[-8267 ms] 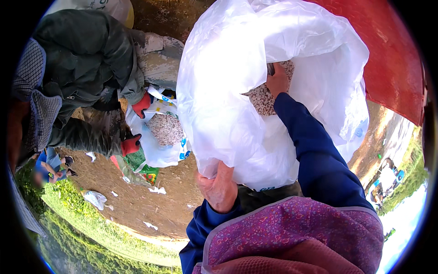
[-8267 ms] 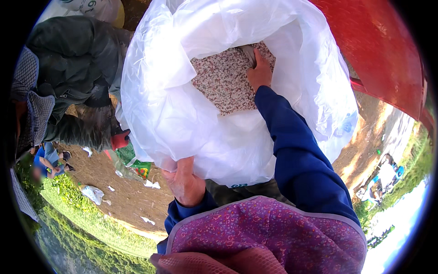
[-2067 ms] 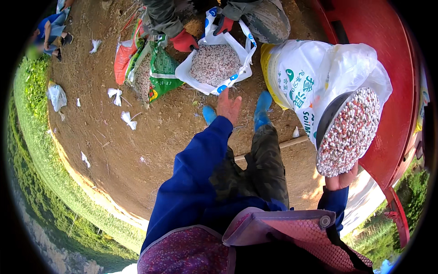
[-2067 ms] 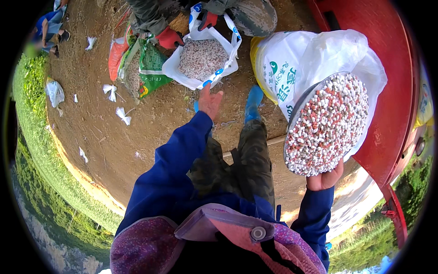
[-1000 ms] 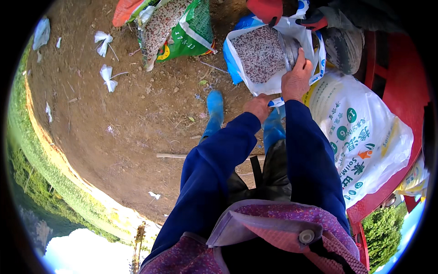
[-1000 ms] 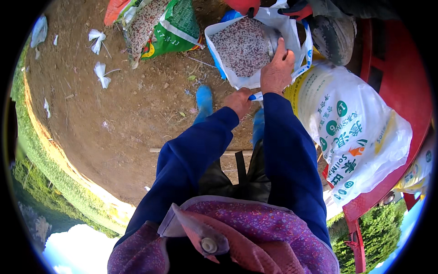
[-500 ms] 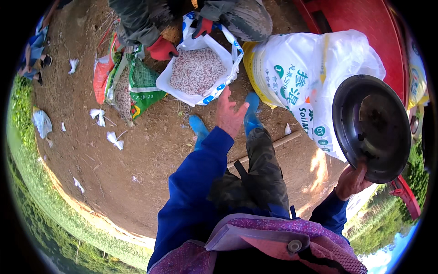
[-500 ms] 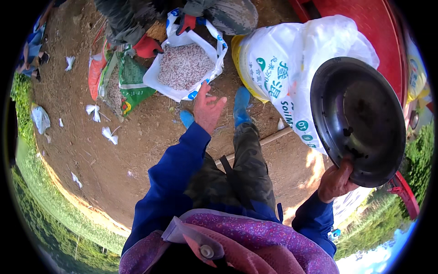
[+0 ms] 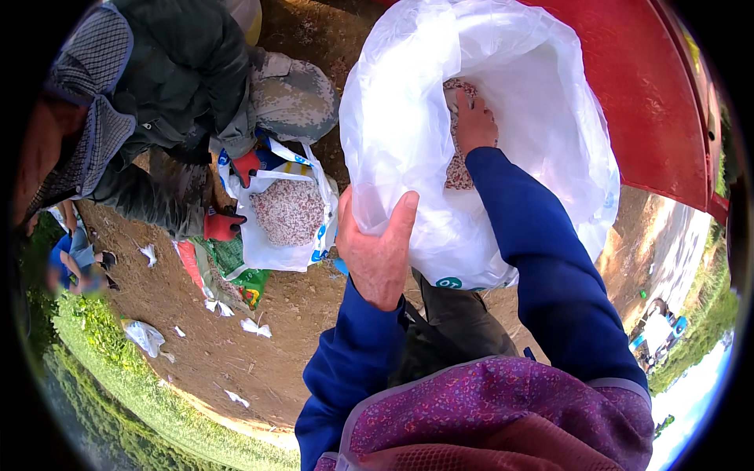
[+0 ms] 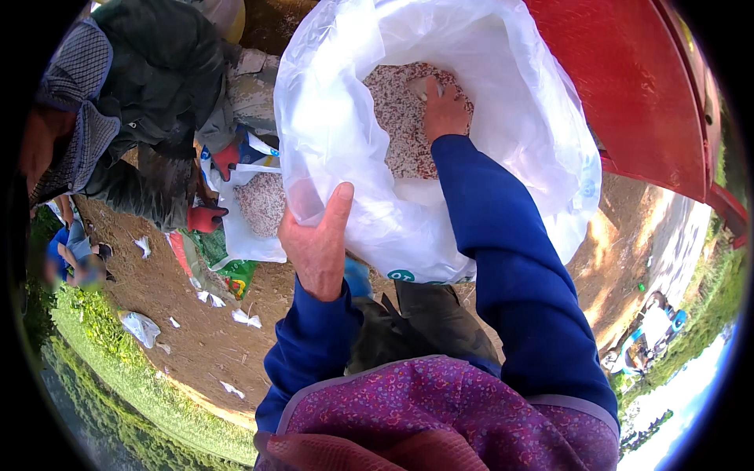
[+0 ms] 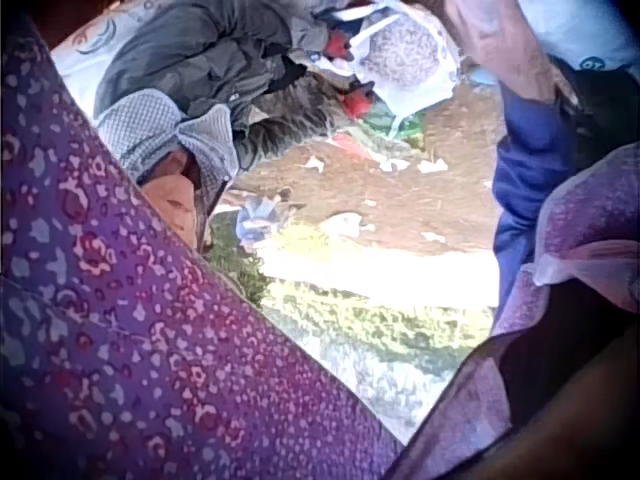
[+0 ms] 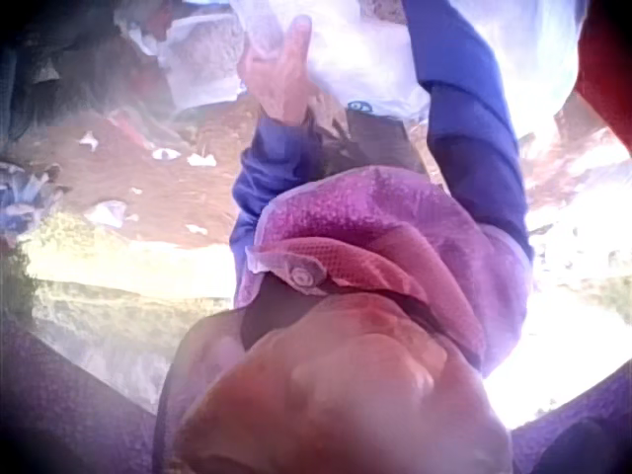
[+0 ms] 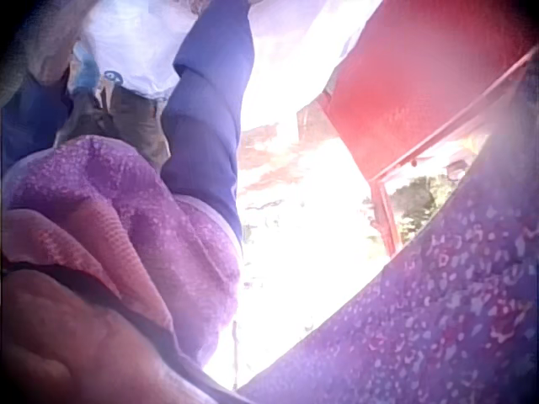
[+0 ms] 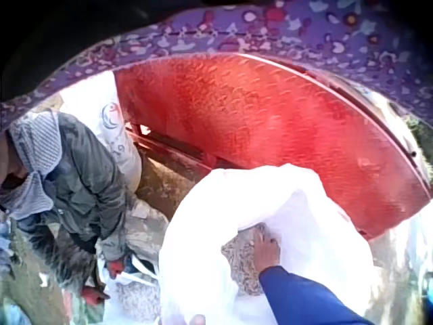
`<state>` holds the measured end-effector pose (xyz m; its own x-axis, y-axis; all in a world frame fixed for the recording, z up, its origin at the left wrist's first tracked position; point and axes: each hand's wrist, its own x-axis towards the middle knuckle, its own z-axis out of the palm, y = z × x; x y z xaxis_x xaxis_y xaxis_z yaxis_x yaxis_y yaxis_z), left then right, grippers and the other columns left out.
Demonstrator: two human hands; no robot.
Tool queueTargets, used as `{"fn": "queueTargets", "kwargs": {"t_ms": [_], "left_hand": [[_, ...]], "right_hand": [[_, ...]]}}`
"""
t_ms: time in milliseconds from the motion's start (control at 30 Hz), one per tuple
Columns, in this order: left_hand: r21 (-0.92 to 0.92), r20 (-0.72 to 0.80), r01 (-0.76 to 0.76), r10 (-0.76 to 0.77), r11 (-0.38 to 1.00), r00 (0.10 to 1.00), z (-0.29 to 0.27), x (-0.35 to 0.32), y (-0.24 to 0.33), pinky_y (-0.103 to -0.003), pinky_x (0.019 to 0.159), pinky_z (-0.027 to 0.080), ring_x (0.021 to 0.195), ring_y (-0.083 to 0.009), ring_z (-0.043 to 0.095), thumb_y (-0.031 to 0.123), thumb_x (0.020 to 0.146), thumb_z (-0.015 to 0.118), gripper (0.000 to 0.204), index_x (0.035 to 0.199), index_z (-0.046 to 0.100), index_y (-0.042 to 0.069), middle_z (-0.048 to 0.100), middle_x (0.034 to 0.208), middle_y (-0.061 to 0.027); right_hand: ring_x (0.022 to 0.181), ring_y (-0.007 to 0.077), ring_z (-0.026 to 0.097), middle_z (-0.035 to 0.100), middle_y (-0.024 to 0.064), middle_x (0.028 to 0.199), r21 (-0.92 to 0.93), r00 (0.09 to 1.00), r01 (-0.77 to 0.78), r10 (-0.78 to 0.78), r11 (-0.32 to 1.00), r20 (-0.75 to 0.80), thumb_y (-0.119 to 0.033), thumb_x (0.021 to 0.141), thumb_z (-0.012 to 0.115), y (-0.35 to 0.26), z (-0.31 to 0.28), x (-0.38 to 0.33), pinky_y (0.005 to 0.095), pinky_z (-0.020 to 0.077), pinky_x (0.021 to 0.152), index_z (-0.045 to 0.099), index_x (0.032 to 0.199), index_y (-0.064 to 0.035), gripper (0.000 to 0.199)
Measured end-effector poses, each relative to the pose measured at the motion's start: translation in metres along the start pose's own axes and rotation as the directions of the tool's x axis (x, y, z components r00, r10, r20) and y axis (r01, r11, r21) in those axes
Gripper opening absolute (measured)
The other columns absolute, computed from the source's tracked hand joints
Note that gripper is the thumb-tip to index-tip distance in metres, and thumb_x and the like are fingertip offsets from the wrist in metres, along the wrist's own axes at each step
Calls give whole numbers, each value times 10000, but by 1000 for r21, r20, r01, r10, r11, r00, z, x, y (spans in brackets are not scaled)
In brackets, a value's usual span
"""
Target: The person scoops white and pink granules from a large white bag using a metal bowl, then transfers the material into smaller white and blue bags held by another person.
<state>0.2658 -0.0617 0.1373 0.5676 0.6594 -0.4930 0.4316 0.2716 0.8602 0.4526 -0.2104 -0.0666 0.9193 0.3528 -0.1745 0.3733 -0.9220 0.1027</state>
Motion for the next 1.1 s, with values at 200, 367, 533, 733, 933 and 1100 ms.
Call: {"fn": "queueTargets", "kwargs": {"t_ms": [200, 367, 533, 733, 933, 1100], "left_hand": [[-350, -153, 114, -177, 930, 972, 18, -14, 4, -261, 700, 453, 783, -133, 579, 136, 808, 705, 281, 990, 618, -61, 642, 870, -74], [-142, -275, 107, -143, 984, 951, 23, -28, 0, -270, 681, 461, 751, -135, 579, 84, 812, 669, 206, 966, 618, -42, 640, 885, -85], [-243, -325, 27, -108, 970, 940, 24, -43, -25, -276, 694, 464, 756, -136, 577, 99, 812, 672, 256, 1010, 599, -46, 635, 882, -79], [-174, -235, 111, -150, 978, 960, 38, -30, 8, -259, 678, 449, 748, -116, 564, 117, 819, 675, 240, 983, 613, -47, 632, 860, -64], [-162, -228, 107, -143, 981, 963, 51, -27, 25, -225, 675, 418, 748, -92, 537, 142, 864, 654, 209, 932, 636, -56, 630, 857, -53], [-187, -166, 59, -91, 981, 982, 35, -23, 20, -223, 712, 420, 785, -90, 536, 147, 867, 655, 235, 977, 633, -59, 629, 873, -40]], "right_hand": [[1063, 402, 483, 435, 182, 1199, 340, 997, 33, -5, 940, -81, -61, 670, 650, 49, 87, 4, 493, 411, 921, 361, 1385, -230, 790], [1075, 330, 535, 487, 171, 1247, 615, 822, -539, 201, 576, 533, -140, 767, 653, 52, 114, 22, 450, 507, 795, 486, 1284, -109, 544], [945, 303, 598, 508, 166, 1204, 602, 614, -784, 41, 152, 788, -226, 802, 687, 32, 109, 11, 426, 582, 650, 530, 1184, -7, 468], [1017, 307, 586, 507, 158, 1214, 381, 392, -919, -115, -104, 913, -251, 811, 689, 13, 86, -1, 481, 577, 687, 439, 1252, -38, 550], [1034, 257, 598, 588, 119, 1154, 299, 485, -869, -557, -394, 674, -249, 888, 592, 30, 90, -24, 492, 532, 815, 486, 1246, -57, 420], [1082, 248, 576, 570, 110, 1204, 265, 562, -811, -570, -521, 600, -261, 906, 567, 27, 36, -30, 462, 487, 907, 470, 1279, -69, 431]]}}
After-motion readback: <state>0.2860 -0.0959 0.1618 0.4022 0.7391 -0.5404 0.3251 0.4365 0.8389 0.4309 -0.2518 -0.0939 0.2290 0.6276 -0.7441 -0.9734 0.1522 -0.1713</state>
